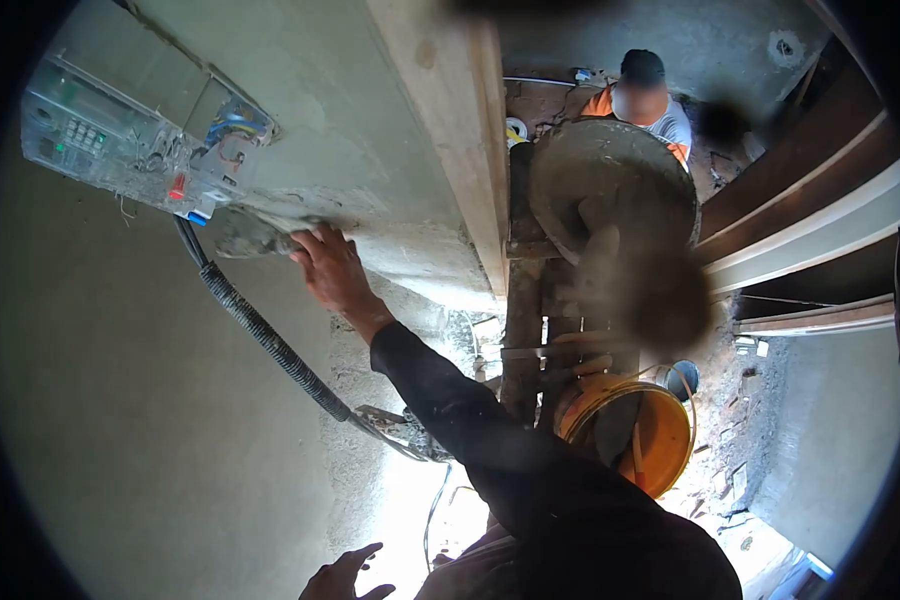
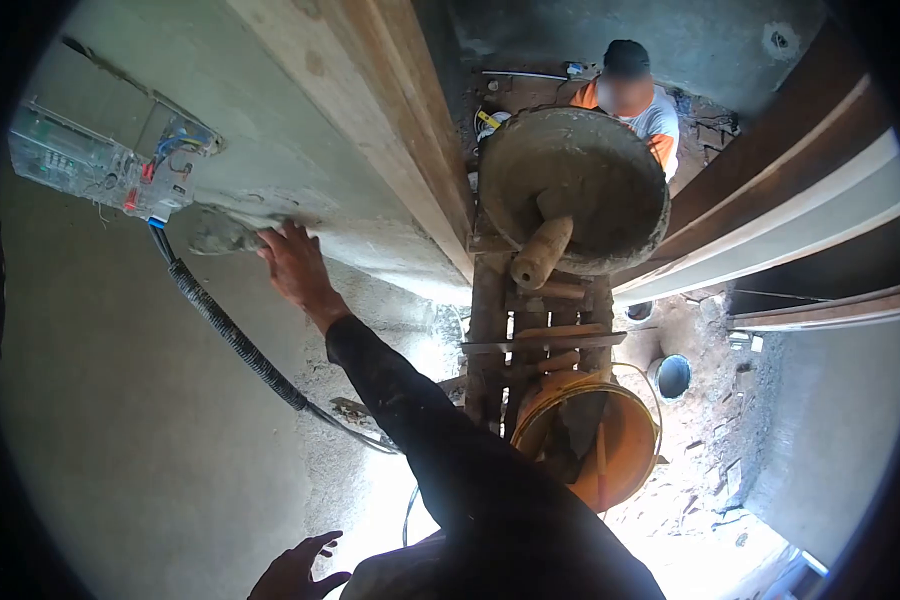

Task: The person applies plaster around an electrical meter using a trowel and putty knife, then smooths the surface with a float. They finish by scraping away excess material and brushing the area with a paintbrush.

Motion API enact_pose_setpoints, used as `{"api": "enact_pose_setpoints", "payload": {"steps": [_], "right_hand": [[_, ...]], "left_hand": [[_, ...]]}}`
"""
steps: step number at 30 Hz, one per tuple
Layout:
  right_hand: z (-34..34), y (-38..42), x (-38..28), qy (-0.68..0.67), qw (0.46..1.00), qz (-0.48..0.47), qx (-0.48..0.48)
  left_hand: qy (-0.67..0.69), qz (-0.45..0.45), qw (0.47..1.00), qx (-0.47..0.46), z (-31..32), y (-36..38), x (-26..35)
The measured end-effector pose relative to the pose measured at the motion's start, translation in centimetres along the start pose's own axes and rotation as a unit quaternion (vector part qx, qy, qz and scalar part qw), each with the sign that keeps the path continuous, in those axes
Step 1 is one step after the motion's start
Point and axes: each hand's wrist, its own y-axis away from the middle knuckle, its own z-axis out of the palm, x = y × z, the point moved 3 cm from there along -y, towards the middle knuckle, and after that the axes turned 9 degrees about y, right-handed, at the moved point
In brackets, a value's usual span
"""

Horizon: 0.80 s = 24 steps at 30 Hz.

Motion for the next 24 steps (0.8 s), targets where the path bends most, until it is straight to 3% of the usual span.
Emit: {"api": "enact_pose_setpoints", "payload": {"steps": [2, 4, 5, 7, 8, 10, 12, 14, 16, 17, 18, 19, 20, 22, 24], "right_hand": [[-0.9, 1.7, 1.4, 0.039, 0.999, 0.026, -0.025], [-2.5, 2.6, 2.2, 0.139, 0.981, 0.053, -0.126], [-3.4, 2.6, 2.2, 0.146, 0.981, 0.052, -0.119], [-5.2, 2.3, 1.9, 0.314, 0.916, 0.039, -0.246], [-6.3, 1.4, 1.6, 0.323, 0.916, 0.040, -0.237], [-8.5, -0.1, 0.2, 0.337, 0.862, 0.079, -0.371], [-12.0, -0.8, -0.9, 0.377, 0.840, 0.047, -0.388], [-14.4, -0.8, -0.7, 0.394, 0.823, -0.057, -0.404], [-23.0, -1.0, -4.2, 0.344, 0.820, -0.140, -0.436], [-27.4, -1.3, -7.7, 0.396, 0.735, 0.019, -0.550], [-30.0, 0.1, -5.3, 0.330, 0.789, 0.025, -0.518], [-34.6, 1.1, -7.4, 0.304, 0.781, 0.058, -0.542], [-38.4, 2.8, -7.8, 0.272, 0.828, 0.060, -0.486], [-43.4, 7.3, -11.4, 0.250, 0.859, 0.228, -0.385], [-44.9, 12.5, -9.5, 0.159, 0.906, 0.172, -0.353]], "left_hand": [[-0.019, 0.000, 1.000, -0.003, -0.3, -0.1, 0.5], [-0.033, 0.013, 0.999, 0.003, -0.6, -0.3, 0.7], [-0.042, 0.021, 0.999, 0.006, -0.8, -0.3, 0.8], [-0.046, 0.037, 0.998, 0.015, -1.0, -0.4, 1.2], [-0.046, 0.044, 0.998, 0.023, -1.2, -0.5, 1.3], [-0.063, 0.077, 0.994, 0.035, -1.3, -1.1, 0.4], [-0.080, 0.150, 0.982, 0.077, -1.6, -1.5, 0.2], [-0.078, 0.228, 0.965, 0.104, -2.1, -1.2, 1.2], [-0.060, 0.302, 0.943, 0.123, -2.2, -1.6, 0.5], [-0.052, 0.282, 0.951, 0.114, -2.3, -1.2, 0.6], [-0.043, 0.265, 0.957, 0.107, -2.4, -1.1, 0.8], [-0.036, 0.258, 0.960, 0.107, -2.3, -1.2, 0.4], [-0.049, 0.253, 0.960, 0.110, -2.2, -1.1, 0.3], [-0.054, 0.239, 0.964, 0.101, -2.2, -0.9, 0.0], [-0.051, 0.239, 0.965, 0.097, -2.0, -0.8, -0.5]]}}
